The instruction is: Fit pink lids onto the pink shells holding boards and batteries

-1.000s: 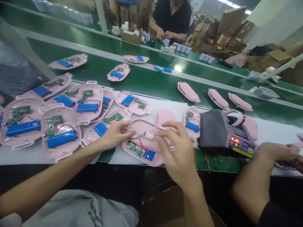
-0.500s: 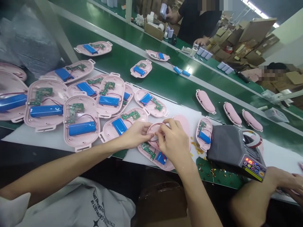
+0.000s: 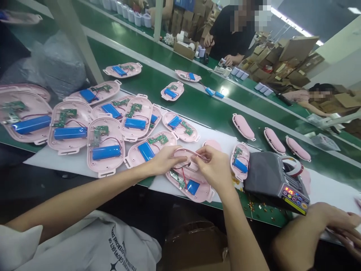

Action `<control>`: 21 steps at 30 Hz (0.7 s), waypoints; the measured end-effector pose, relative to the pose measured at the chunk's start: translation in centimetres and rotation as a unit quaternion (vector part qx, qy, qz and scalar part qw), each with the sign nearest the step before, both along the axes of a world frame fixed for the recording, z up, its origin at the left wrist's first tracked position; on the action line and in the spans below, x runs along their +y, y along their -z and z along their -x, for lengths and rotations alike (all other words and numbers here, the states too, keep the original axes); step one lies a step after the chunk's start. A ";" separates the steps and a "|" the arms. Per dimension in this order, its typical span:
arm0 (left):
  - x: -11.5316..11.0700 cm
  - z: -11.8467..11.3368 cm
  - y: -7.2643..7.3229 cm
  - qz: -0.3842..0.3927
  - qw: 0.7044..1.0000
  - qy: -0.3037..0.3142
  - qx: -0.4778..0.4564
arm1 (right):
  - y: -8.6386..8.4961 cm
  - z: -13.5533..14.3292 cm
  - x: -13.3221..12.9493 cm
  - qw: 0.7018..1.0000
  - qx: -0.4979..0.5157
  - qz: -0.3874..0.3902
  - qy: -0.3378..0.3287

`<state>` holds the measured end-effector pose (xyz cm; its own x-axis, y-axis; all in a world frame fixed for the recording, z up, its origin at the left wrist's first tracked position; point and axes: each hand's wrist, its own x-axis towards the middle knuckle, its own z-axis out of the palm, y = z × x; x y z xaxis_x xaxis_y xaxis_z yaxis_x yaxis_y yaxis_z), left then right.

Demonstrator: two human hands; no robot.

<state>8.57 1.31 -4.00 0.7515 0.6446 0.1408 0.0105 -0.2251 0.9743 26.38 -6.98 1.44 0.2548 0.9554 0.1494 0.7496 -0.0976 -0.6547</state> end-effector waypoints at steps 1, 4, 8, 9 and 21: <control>0.0 0.3 -0.2 -0.019 1.000 0.019 0.009 | 0.0 0.5 -1.0 0.998 -0.044 -0.038 -0.007; 0.0 2.2 -0.9 -0.131 0.981 0.137 0.045 | 0.8 2.5 -4.7 0.960 -0.217 -0.167 -0.061; 1.0 5.1 -3.3 -0.298 0.904 0.261 0.160 | 3.5 5.1 -6.9 0.924 -0.360 -0.099 -0.087; 1.4 5.4 -4.2 -0.318 0.886 0.268 0.203 | 4.3 5.5 -6.6 0.926 -0.364 -0.055 -0.079; 7.8 -13.4 -8.3 -0.357 0.877 0.203 0.250 | -1.0 -1.1 -4.6 0.967 -0.203 -0.115 0.106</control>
